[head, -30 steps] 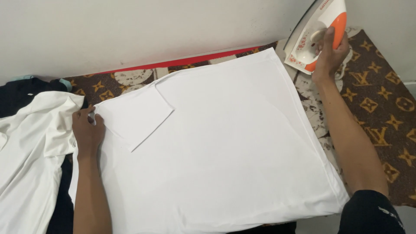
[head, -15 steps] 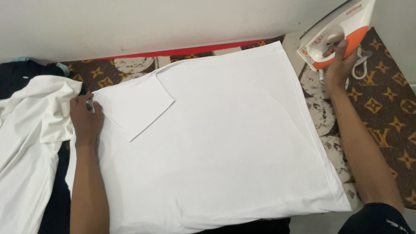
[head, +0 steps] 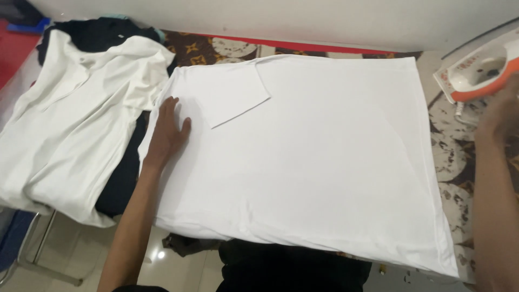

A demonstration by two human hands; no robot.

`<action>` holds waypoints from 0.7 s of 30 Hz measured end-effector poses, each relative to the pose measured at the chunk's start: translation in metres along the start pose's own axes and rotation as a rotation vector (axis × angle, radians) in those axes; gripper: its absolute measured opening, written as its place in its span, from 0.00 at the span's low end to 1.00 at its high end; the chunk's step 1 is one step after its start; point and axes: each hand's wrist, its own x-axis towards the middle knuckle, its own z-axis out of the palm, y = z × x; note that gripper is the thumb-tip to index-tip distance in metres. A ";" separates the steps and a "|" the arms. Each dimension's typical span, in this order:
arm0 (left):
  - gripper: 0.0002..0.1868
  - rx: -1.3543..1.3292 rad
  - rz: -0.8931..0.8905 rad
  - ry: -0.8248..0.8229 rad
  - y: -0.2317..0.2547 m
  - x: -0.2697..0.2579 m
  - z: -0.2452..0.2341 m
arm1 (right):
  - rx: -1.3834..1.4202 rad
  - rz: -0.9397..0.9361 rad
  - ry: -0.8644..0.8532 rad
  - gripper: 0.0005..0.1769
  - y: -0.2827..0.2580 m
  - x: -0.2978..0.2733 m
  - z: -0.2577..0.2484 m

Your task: Ironing a white t-shirt on an ironing board and folding it.

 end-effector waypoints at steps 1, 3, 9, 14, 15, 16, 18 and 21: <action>0.34 0.006 -0.018 0.013 0.006 -0.025 -0.009 | 0.002 -0.006 -0.023 0.34 -0.004 -0.012 0.001; 0.26 0.086 0.068 0.028 0.020 -0.072 -0.026 | -0.025 -0.264 -0.149 0.36 -0.011 -0.036 0.004; 0.23 0.136 -0.051 0.358 0.051 -0.207 -0.050 | 0.130 -1.154 -0.522 0.19 -0.090 -0.191 0.020; 0.23 -0.109 -0.300 0.569 0.039 -0.269 -0.030 | 0.068 -1.147 -1.014 0.25 -0.110 -0.311 0.068; 0.25 -0.263 -0.434 0.575 0.041 -0.275 -0.027 | 0.019 -1.163 -1.130 0.27 -0.112 -0.334 0.074; 0.25 -0.256 -0.446 0.587 0.039 -0.280 -0.026 | 0.027 -1.169 -1.145 0.27 -0.113 -0.356 0.077; 0.32 -0.634 -0.496 0.348 0.034 -0.286 -0.020 | -0.149 -1.451 -1.244 0.36 -0.113 -0.395 0.081; 0.40 -0.822 -0.568 0.150 0.035 -0.291 -0.027 | -0.440 -1.474 -1.506 0.42 -0.134 -0.445 0.065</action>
